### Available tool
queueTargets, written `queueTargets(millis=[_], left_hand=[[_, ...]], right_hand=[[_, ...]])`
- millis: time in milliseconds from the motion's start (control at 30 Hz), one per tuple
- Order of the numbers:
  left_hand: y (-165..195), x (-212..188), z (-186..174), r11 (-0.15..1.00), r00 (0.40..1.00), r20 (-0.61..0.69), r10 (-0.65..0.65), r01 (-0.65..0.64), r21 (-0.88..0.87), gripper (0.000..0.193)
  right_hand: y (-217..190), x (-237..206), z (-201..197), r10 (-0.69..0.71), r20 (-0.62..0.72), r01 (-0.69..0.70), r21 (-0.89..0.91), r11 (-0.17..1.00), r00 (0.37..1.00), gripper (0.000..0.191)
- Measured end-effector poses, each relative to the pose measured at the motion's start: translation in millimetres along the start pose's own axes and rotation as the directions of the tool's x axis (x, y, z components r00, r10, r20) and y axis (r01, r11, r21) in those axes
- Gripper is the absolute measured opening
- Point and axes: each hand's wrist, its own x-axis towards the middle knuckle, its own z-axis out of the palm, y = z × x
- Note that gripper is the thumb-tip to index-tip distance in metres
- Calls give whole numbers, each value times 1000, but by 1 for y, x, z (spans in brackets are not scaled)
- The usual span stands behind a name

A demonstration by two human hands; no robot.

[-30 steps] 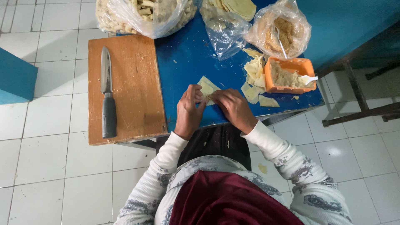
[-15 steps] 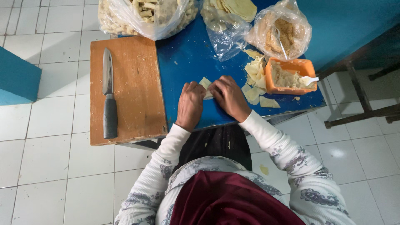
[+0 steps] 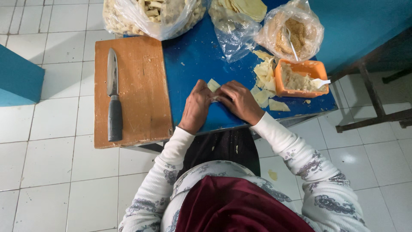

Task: The person sits at a table folding thin dough sheets into an accordion fan, spoons filling from an orange container onto a dough sheet, and folds the sheets over the filling into filled pastry rolls, placing finished rolls with a pile of completed pastries.

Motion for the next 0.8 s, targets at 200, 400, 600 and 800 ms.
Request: queueTargets(millis=[200,400,600,800], left_hand=[[-3,2,0,999,1000,-14,-19,20,49,11],[-3,6,7,978,993,-74,87,-71,194,5],[-3,2,11,986,995,-94,16,-1,164,3],[1,-10,12,970,976,-218,-24,75,229,17]], right_hand=[[10,4,0,-34,39,35,-19,999,999,12],[3,-2,6,-36,7,37,-174,984,999,16],[-22,-17,1,-73,-2,66,-415,907,997,28],[-20,-3,7,15,20,-3,-489,872,1000,38]])
